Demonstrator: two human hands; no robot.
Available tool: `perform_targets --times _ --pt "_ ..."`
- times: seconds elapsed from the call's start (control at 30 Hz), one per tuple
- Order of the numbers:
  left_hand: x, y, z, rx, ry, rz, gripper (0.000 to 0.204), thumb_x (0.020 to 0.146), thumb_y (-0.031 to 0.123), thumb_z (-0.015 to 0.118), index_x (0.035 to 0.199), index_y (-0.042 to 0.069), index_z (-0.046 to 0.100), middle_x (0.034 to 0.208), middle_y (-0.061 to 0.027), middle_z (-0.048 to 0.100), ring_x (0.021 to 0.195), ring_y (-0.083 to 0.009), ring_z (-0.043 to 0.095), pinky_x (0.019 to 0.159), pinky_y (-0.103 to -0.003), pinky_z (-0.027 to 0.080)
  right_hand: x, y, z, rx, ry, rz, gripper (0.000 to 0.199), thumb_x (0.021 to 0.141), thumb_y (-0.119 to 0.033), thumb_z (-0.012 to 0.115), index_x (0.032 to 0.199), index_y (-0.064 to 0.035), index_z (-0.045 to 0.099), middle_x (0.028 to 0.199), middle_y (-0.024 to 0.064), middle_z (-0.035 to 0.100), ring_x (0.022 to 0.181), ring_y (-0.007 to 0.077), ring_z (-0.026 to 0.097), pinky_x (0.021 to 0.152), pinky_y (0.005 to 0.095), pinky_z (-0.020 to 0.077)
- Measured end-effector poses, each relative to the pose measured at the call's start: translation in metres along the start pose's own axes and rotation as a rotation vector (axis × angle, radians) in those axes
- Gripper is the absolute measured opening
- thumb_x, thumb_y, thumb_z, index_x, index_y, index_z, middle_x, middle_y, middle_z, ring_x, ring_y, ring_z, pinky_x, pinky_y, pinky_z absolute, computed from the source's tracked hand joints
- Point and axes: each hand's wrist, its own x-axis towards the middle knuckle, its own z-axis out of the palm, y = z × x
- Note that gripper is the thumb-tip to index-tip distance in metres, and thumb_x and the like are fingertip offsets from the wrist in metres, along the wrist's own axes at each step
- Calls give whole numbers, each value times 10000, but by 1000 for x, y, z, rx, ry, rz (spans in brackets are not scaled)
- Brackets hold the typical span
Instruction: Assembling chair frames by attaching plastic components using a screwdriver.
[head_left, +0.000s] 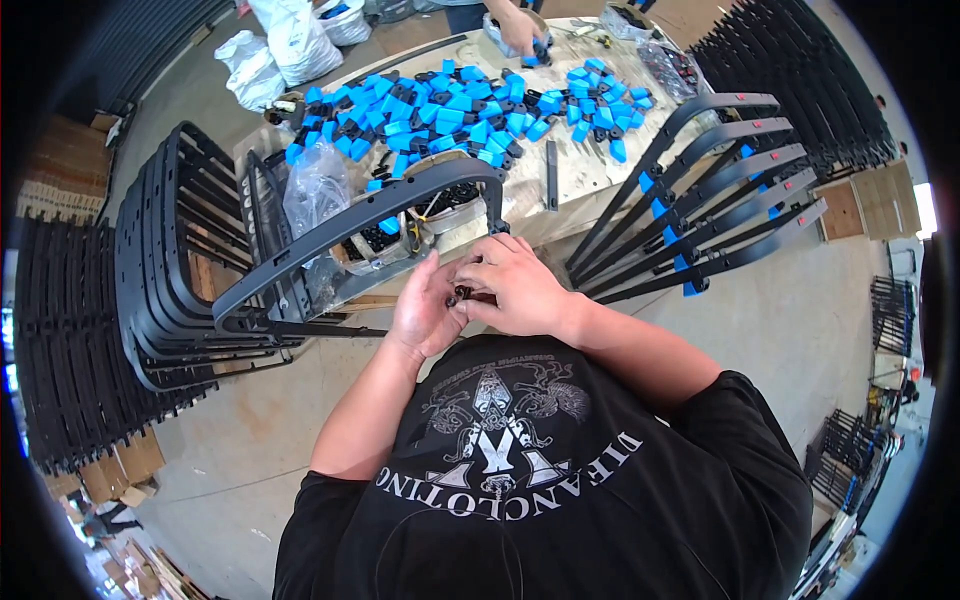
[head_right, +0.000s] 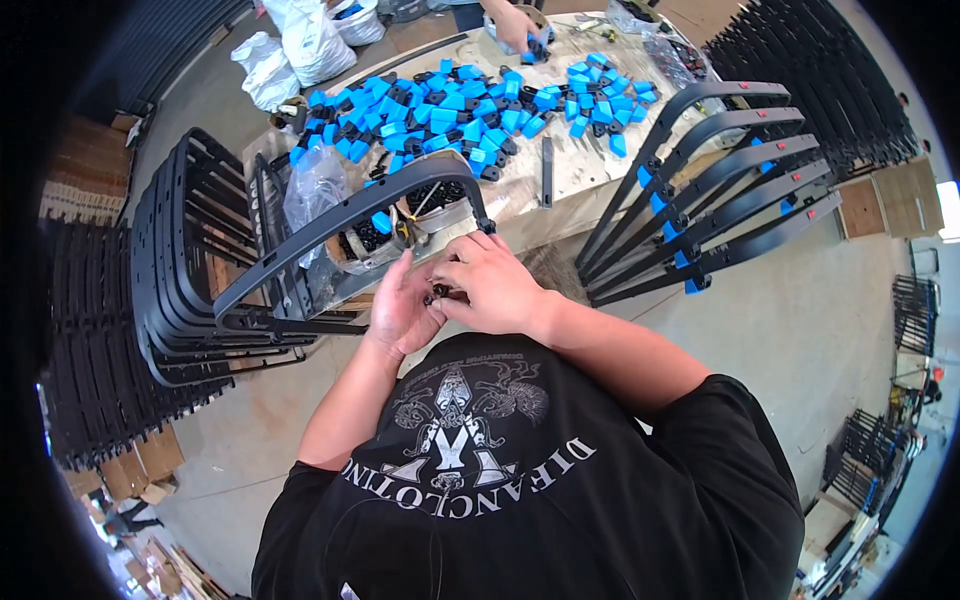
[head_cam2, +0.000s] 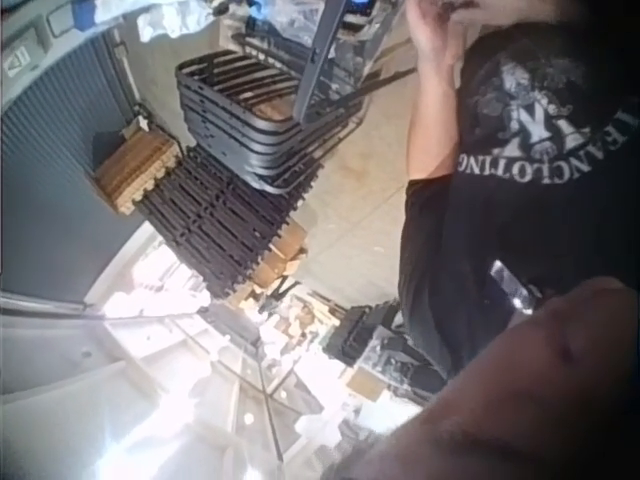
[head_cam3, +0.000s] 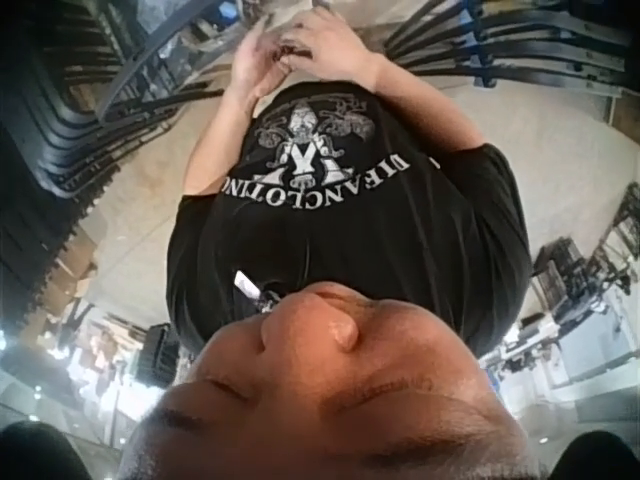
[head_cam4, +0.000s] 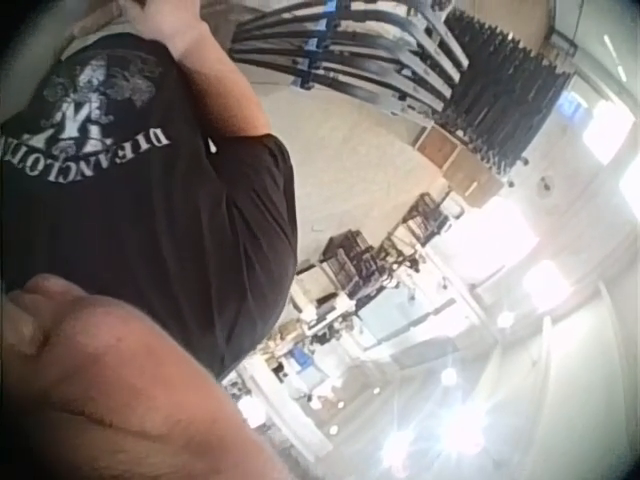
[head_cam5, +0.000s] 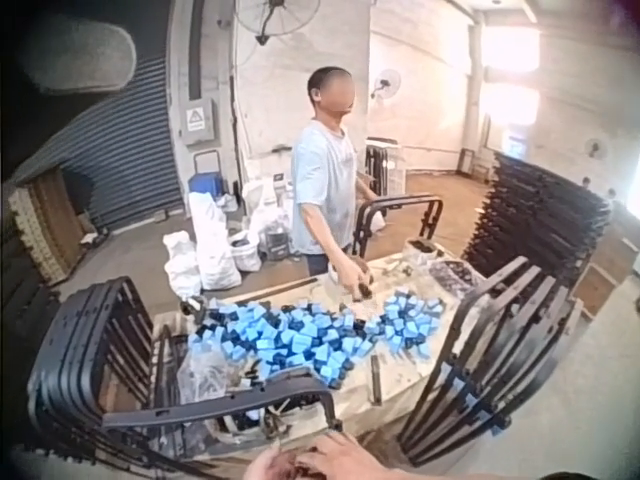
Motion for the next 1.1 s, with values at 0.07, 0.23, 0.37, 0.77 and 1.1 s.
perform_targets --times 0.07,0.23,0.37,0.77,1.1 --pt "4 -1 5 29 44 11 736 1043 579 374 1424 -42 474 1287 -164 627 1213 -276 606 1005 -399 507 0 7 2 -6 -41 20 287 774 -304 790 981 -109 749 1109 78 619 1149 298 541 985 458 427" --pt "21 -7 -9 83 151 -14 762 1018 590 422 1470 -23 420 1329 -160 596 1197 -269 607 1003 -393 503 1 27 6 45 -72 60 260 771 -304 788 944 -112 758 1073 72 637 1149 289 533 985 460 418" --pt "36 -13 -5 105 250 -17 746 1013 580 455 1421 -44 448 1284 -169 611 1142 -270 615 991 -401 497 4 39 -3 118 -144 149 203 761 -285 790 884 -126 767 1019 52 660 1148 279 535 985 457 383" --pt "56 -22 -1 62 380 -33 333 1051 396 505 1083 89 628 910 -42 634 740 -166 561 646 -315 449 9 81 -10 277 -20 116 171 763 -228 802 884 -113 766 961 61 676 1050 286 589 966 437 431" --pt "61 -33 -22 147 380 -72 172 1010 253 657 963 90 629 748 49 507 540 -40 357 470 -212 262 -7 100 1 295 102 124 160 752 -90 823 858 -50 710 918 91 664 873 283 665 779 383 543"
